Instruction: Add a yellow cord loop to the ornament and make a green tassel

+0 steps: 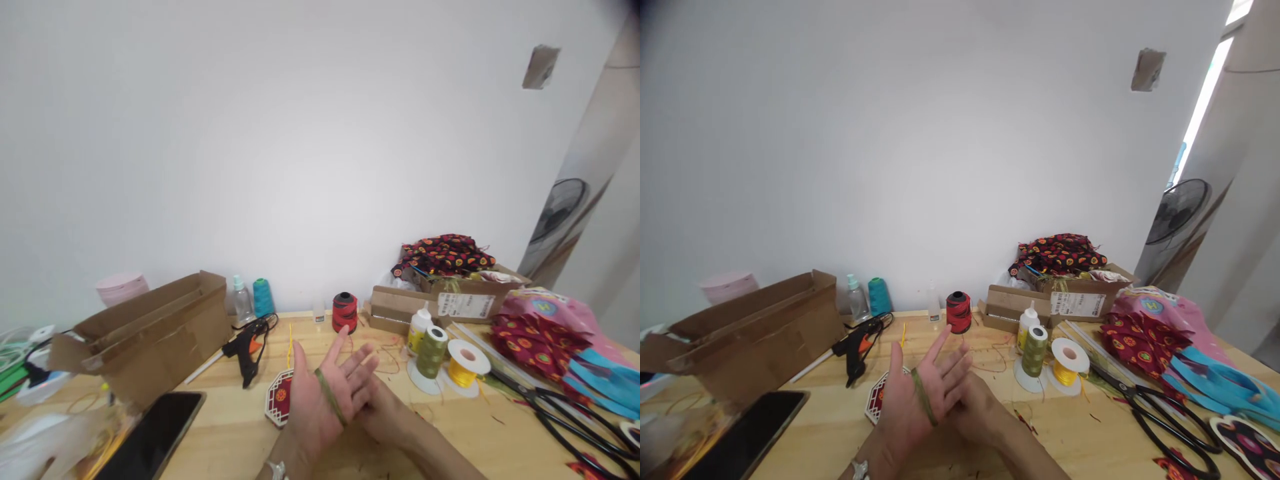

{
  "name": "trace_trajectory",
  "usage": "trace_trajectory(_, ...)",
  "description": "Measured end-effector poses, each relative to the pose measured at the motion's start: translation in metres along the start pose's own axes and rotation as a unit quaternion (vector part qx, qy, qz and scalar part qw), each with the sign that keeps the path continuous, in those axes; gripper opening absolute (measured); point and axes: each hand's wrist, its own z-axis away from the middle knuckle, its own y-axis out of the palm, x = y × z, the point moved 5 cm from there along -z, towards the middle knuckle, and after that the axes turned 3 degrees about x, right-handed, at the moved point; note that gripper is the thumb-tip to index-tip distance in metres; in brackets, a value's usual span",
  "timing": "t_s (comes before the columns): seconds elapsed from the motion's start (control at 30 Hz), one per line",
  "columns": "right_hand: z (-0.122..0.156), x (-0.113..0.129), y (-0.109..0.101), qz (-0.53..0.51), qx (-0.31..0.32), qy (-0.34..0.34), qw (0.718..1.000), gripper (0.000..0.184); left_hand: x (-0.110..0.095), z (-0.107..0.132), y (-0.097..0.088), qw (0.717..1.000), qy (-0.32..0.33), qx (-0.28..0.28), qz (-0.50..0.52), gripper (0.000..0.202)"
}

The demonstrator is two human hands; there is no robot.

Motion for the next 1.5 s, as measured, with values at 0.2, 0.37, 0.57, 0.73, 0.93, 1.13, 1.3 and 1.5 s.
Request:
trace_trajectory(0.2,0.002,0.011,-0.001,0.085,0.084,-0.016,0.993,0.019,-0.024,-0.001,-0.015,0.985,0.163,-0.059,0.024,0.074)
trace_trajectory(0.37,0.004,0.023,-0.013,0.136,0.056,-0.050,0.988,0.014,-0.025,-0.001,-0.023,0.983,0.144,-0.107,-0.038,0.062)
trace_trajectory(0.57,0.002,0.032,-0.032,0.187,-0.010,-0.097,0.977,0.017,0.017,-0.004,-0.017,0.987,-0.034,-0.105,-0.117,0.063)
trace_trajectory(0.73,0.002,0.029,-0.044,0.198,-0.089,-0.087,0.972,0.029,0.042,0.003,-0.020,0.969,-0.169,-0.062,-0.167,0.083)
trace_trajectory(0.93,0.001,0.013,-0.044,0.112,-0.103,-0.063,0.986,0.025,0.054,0.014,-0.027,0.939,-0.270,-0.010,-0.214,0.081)
trace_trajectory(1.13,-0.004,-0.007,-0.024,0.052,-0.066,0.013,0.996,0.018,0.054,0.027,-0.009,0.939,-0.282,0.079,-0.180,0.088)
trace_trajectory(1.3,-0.006,-0.003,-0.007,0.046,-0.032,0.021,0.998,0.028,0.015,0.009,-0.002,0.998,-0.044,0.029,-0.026,0.075)
trace_trajectory(1.5,0.002,0.018,-0.006,0.146,0.040,-0.039,0.988,0.018,-0.033,0.002,-0.023,0.977,0.197,-0.075,0.028,0.055)
